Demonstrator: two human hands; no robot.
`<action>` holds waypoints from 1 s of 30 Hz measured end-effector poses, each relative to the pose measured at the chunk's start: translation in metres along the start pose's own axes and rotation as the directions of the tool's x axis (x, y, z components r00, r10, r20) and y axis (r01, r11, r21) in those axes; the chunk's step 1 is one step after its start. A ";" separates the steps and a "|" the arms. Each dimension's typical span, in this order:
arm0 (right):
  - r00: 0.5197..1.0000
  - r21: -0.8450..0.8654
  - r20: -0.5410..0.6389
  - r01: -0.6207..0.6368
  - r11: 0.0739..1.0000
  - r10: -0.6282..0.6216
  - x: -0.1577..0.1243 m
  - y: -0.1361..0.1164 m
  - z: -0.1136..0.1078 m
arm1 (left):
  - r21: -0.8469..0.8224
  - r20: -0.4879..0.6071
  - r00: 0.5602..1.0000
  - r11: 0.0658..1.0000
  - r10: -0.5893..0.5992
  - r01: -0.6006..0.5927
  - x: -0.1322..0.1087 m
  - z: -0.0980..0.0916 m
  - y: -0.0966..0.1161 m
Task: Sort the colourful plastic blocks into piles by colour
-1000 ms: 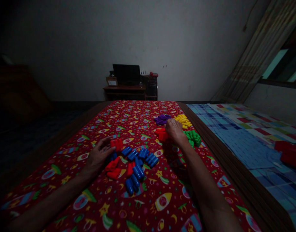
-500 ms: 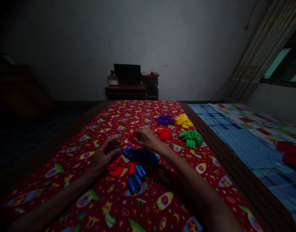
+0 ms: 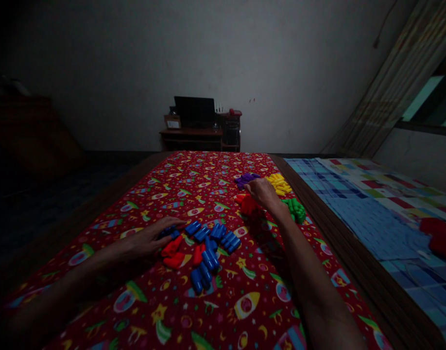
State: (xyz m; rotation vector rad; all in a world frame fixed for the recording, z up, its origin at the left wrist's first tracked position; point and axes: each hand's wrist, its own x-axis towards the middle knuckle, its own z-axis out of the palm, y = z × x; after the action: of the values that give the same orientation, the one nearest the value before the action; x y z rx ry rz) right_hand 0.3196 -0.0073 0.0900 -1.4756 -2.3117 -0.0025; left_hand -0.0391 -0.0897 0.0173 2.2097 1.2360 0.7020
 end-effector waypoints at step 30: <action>0.696 0.430 0.076 0.623 0.653 -0.714 -0.048 -0.158 0.078 | -0.001 -0.443 0.883 0.985 -0.156 0.174 0.011 0.024 -0.005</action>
State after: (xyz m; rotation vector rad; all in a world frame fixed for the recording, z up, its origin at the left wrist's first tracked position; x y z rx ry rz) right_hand 0.1735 -0.1026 0.0349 -0.3708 -2.7264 0.4108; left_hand -0.0218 -0.0822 -0.0015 2.0023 1.6473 1.1623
